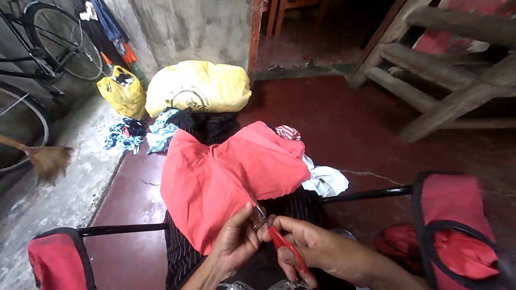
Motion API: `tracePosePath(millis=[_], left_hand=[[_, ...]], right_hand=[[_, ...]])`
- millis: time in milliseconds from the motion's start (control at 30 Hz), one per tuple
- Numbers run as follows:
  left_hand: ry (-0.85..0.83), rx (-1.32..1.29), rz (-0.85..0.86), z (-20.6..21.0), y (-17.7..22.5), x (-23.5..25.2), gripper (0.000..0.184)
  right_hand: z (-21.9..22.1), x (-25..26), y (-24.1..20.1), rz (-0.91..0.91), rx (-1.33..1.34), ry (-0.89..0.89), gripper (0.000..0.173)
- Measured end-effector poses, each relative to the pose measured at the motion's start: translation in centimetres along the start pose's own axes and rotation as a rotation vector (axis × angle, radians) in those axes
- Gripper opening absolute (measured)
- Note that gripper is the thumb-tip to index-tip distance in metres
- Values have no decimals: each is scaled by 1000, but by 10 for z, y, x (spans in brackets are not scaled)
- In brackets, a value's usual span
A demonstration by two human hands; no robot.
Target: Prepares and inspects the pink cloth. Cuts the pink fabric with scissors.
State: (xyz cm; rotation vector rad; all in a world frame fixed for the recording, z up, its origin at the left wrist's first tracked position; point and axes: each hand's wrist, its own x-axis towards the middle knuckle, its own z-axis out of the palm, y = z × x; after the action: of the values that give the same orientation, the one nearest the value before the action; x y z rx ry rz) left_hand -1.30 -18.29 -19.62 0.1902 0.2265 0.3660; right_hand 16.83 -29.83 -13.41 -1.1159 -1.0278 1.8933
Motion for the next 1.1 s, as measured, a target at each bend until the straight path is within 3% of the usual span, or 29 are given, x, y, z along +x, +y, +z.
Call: tracePosePath(millis=[267, 467, 833, 1100], left_hand=[[85, 76, -30, 5, 5, -4, 28], [273, 162, 66, 11, 5, -6, 22], [333, 325, 224, 15, 0, -9, 17], [295, 291, 200, 13, 1, -10, 17]], right_hand=[[-3, 0, 0, 14, 9, 9, 38], [-9, -3, -1, 59, -38, 22, 36], [-11, 0, -4, 75, -62, -20, 37], [-9, 0, -4, 54, -63, -23, 37]])
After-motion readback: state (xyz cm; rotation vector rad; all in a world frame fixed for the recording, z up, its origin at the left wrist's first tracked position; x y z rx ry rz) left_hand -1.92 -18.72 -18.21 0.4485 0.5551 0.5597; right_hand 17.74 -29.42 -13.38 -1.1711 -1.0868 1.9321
